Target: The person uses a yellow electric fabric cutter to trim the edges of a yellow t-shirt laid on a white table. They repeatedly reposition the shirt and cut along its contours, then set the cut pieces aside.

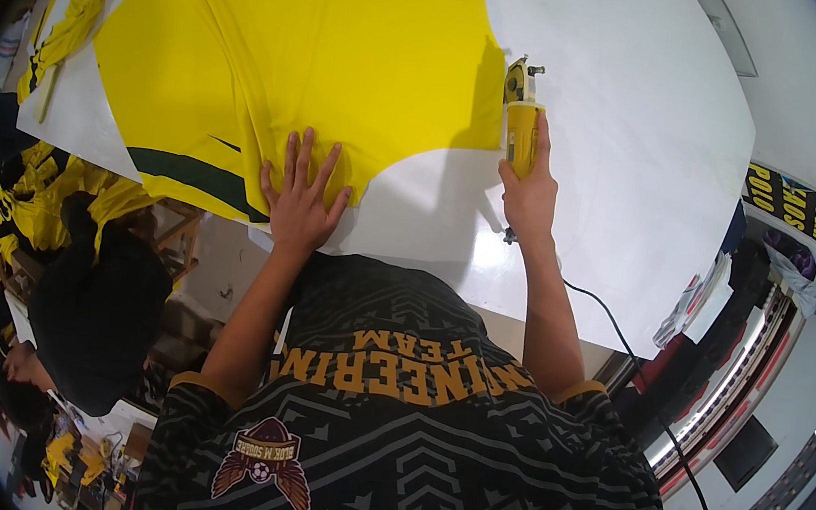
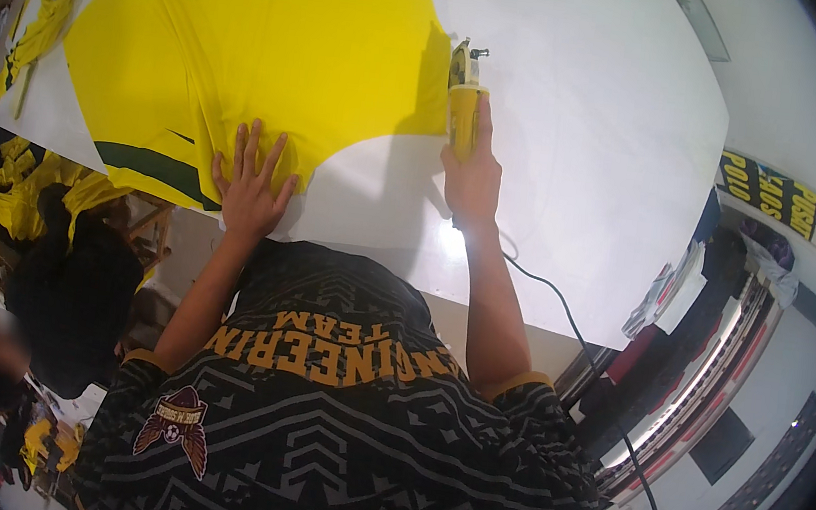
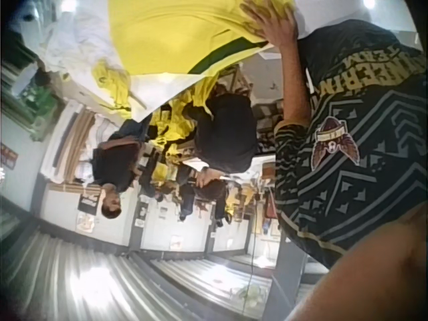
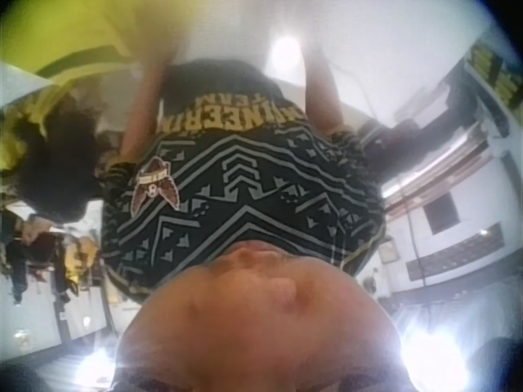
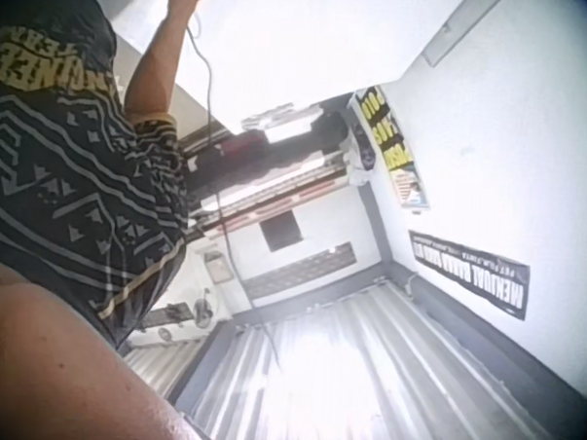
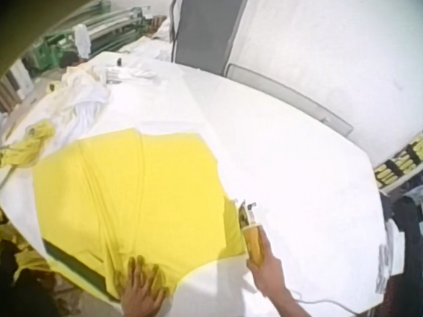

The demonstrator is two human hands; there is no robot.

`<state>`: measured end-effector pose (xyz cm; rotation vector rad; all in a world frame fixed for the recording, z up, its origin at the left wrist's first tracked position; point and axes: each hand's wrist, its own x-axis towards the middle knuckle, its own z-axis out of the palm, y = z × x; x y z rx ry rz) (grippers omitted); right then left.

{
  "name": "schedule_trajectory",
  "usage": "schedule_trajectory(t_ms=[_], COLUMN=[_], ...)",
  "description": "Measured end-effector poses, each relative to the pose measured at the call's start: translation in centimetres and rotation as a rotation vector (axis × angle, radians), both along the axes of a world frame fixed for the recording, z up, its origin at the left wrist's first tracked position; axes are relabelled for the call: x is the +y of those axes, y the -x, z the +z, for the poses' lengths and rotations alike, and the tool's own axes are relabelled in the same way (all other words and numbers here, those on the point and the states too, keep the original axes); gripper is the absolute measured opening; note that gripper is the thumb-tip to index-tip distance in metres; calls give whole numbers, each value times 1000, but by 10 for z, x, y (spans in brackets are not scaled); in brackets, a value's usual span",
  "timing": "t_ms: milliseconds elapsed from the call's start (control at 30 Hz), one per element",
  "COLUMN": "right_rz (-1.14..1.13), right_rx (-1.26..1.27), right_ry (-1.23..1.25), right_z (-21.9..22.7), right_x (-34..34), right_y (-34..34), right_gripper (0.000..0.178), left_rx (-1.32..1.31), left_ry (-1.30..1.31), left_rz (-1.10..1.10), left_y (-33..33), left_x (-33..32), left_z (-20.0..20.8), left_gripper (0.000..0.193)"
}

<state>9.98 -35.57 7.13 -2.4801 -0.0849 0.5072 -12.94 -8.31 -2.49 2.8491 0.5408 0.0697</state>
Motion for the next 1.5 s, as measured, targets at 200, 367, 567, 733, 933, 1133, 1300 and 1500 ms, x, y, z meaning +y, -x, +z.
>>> schedule_trajectory(t_ms=[200,367,567,733,933,1133,1300,1500], right_rz=[1,30,39,68,102,94,164,206], right_rx=[3,-40,-29,-86,-22,99,132,107], right_ry=[3,6,2,18,-33,-28,29,20], right_z=[6,-2,3,-3,0,10,14,12], right_x=[17,20,32,36,5,-47,-51,-48], right_y=[-22,-37,-62,-87,-56,33,68,67], right_gripper=[101,101,101,102,104,103,101,102], left_rx=[4,3,-2,-24,106,65,-45,-42], left_ry=[0,17,23,17,39,-11,77,90], left_rz=[7,7,8,-24,-79,32,4,54], left_y=[0,1,1,0,38,46,-3,-27], left_x=[-2,-3,-4,1,41,50,5,-21], left_z=[1,3,5,6,24,28,5,-1], left_gripper=[70,70,69,71,79,83,81,80])
